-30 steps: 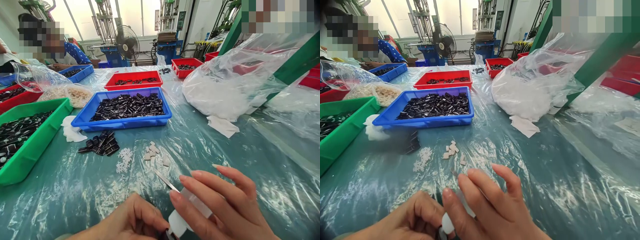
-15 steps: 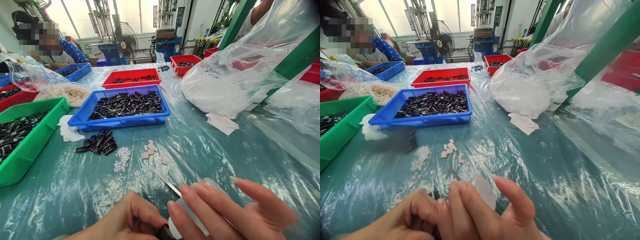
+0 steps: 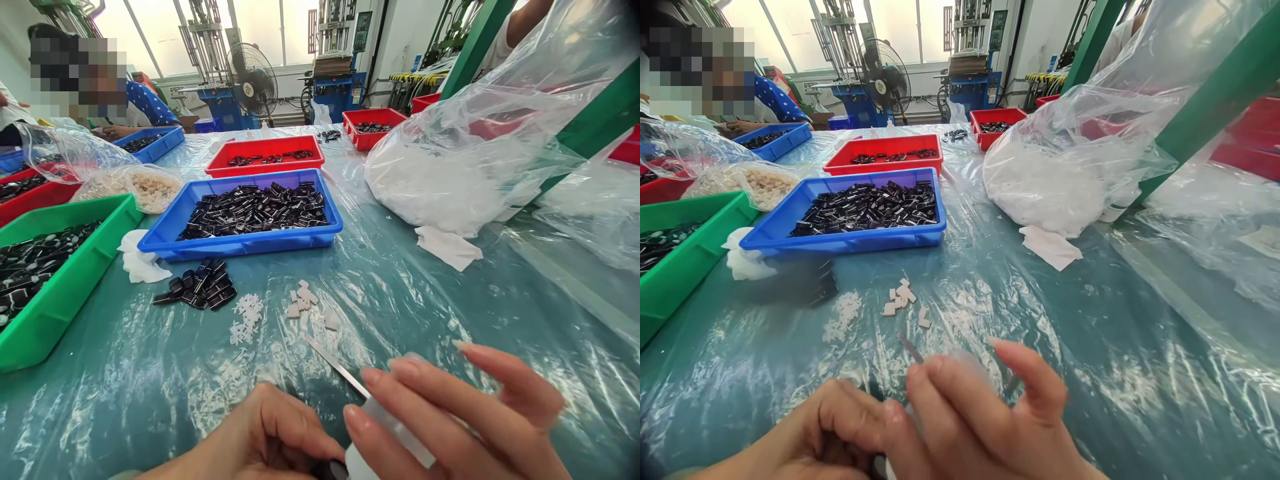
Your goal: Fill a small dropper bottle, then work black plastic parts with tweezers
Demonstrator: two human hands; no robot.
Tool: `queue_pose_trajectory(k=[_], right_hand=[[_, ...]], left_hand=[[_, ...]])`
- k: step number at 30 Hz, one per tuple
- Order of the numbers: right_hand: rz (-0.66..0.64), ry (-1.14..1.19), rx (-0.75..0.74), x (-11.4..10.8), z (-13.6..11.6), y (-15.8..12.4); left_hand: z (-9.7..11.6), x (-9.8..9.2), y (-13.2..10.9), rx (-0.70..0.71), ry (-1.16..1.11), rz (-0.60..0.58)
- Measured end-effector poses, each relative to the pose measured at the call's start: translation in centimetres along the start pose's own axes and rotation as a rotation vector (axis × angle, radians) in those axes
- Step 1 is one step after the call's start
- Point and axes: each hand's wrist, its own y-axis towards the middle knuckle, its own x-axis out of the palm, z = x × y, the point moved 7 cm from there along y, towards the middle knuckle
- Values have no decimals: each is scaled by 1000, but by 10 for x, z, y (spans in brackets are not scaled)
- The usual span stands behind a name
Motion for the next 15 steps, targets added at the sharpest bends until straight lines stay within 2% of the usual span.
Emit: queue_pose_trajectory(k=[2,4,8,10,13,15], right_hand=[[22,52,-17,2,7,4],[23,133,26,6,18,8],[-2,327,237,22,45,7],[-37,398,394,34,61,0],[-104,560,733,58,90,-17],[-128,662,901,72,103,-26]], left_hand=[[-1,-2,0,31,26,22],[-3,-4,1,49,30,40],[-4,-4,2,102,14,66],[-2,-5,2,143,9,73],[-2,-6,1,171,13,83],[-4,-8,2,172,34,109]])
